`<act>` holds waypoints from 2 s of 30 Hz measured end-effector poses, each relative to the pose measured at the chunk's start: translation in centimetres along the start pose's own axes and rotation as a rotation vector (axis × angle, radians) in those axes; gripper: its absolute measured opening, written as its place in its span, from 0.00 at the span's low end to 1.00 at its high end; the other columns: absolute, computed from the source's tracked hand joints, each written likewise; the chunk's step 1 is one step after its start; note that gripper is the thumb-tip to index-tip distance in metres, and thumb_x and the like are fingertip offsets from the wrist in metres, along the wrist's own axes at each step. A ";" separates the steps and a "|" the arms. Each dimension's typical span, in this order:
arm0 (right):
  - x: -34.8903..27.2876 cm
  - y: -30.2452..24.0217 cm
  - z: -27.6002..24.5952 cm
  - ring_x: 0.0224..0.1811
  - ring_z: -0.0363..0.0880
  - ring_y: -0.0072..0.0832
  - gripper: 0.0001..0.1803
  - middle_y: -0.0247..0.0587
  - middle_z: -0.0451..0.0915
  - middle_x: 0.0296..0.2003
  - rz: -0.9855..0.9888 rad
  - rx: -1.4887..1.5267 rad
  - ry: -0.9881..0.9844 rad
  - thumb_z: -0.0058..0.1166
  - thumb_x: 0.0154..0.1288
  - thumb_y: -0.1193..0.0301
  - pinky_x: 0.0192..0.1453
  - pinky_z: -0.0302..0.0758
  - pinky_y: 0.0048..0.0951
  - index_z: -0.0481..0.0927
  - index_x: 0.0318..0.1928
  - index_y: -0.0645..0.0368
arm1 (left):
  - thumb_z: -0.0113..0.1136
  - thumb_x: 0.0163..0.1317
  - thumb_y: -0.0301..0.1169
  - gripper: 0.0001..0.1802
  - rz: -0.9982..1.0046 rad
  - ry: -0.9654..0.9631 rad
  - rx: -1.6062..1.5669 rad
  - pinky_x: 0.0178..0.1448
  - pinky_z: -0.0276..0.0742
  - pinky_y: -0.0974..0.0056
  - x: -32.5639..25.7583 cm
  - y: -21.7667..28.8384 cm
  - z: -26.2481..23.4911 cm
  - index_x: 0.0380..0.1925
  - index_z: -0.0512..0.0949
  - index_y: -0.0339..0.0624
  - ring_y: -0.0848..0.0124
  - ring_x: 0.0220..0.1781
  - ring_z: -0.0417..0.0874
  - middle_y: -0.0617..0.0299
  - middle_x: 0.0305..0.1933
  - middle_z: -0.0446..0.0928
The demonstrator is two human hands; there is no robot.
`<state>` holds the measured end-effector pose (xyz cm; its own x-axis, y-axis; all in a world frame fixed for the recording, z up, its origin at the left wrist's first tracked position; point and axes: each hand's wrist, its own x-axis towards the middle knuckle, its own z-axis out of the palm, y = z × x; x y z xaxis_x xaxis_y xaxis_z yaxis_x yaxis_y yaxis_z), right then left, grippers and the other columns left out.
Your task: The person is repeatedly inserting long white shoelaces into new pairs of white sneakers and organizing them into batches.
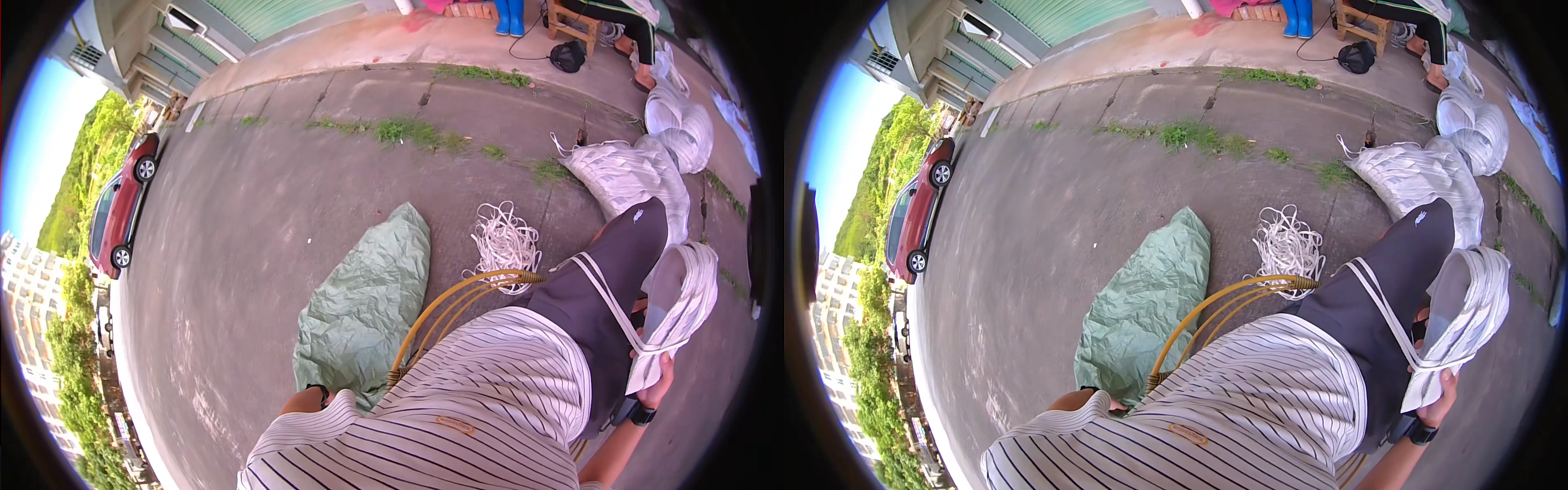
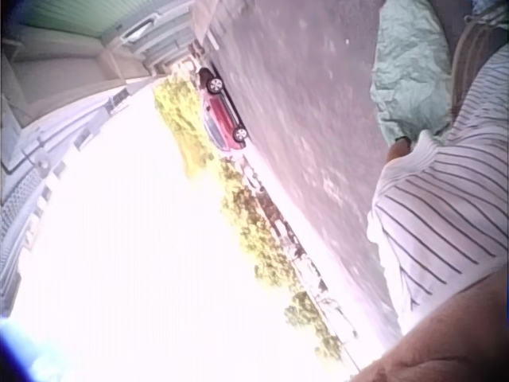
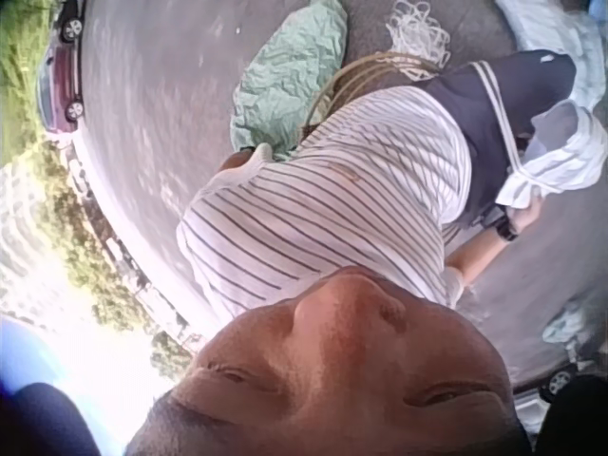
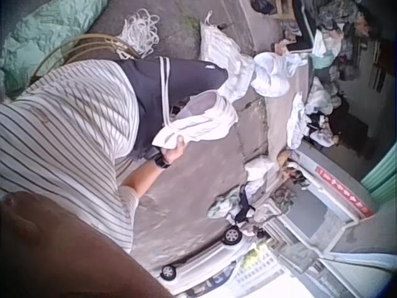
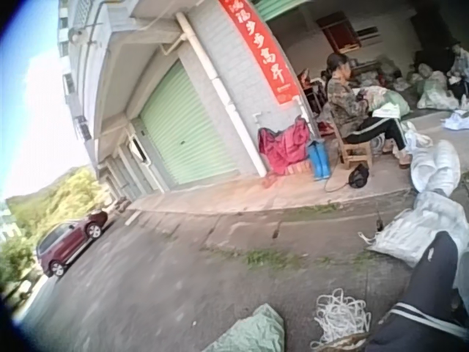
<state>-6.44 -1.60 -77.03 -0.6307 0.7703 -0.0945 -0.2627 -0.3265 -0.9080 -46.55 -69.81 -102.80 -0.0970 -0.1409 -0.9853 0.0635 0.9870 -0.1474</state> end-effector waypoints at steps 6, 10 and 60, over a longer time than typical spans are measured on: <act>-0.8 0.7 0.8 0.62 0.74 0.46 0.42 0.54 0.66 0.66 -0.010 -0.032 -0.045 0.55 0.66 0.58 0.46 0.84 0.36 0.53 0.72 0.64 | 0.38 0.69 0.65 0.42 0.112 -0.150 -0.051 0.58 0.73 0.57 2.7 0.3 2.3 0.61 0.75 0.38 0.62 0.58 0.78 0.48 0.60 0.77; -1.1 1.5 1.1 0.60 0.75 0.45 0.42 0.54 0.67 0.64 -0.012 -0.020 0.049 0.56 0.63 0.56 0.44 0.84 0.36 0.56 0.71 0.64 | 0.37 0.75 0.54 0.33 0.246 0.089 -0.045 0.58 0.72 0.56 5.5 2.0 1.1 0.65 0.69 0.40 0.59 0.56 0.79 0.49 0.60 0.77; -1.1 1.7 3.2 0.57 0.77 0.44 0.44 0.56 0.67 0.64 -0.030 -0.025 0.112 0.59 0.61 0.55 0.43 0.86 0.34 0.56 0.71 0.64 | 0.37 0.77 0.50 0.29 1.894 1.576 -1.363 0.65 0.69 0.61 -48.2 28.1 -37.0 0.58 0.72 0.36 0.65 0.58 0.78 0.58 0.57 0.77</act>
<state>-8.51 -4.78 -77.16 -0.5373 0.8360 -0.1111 -0.2610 -0.2901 -0.9207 -76.81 -32.44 -56.27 -0.7798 -0.1766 0.6007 0.6251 -0.2730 0.7312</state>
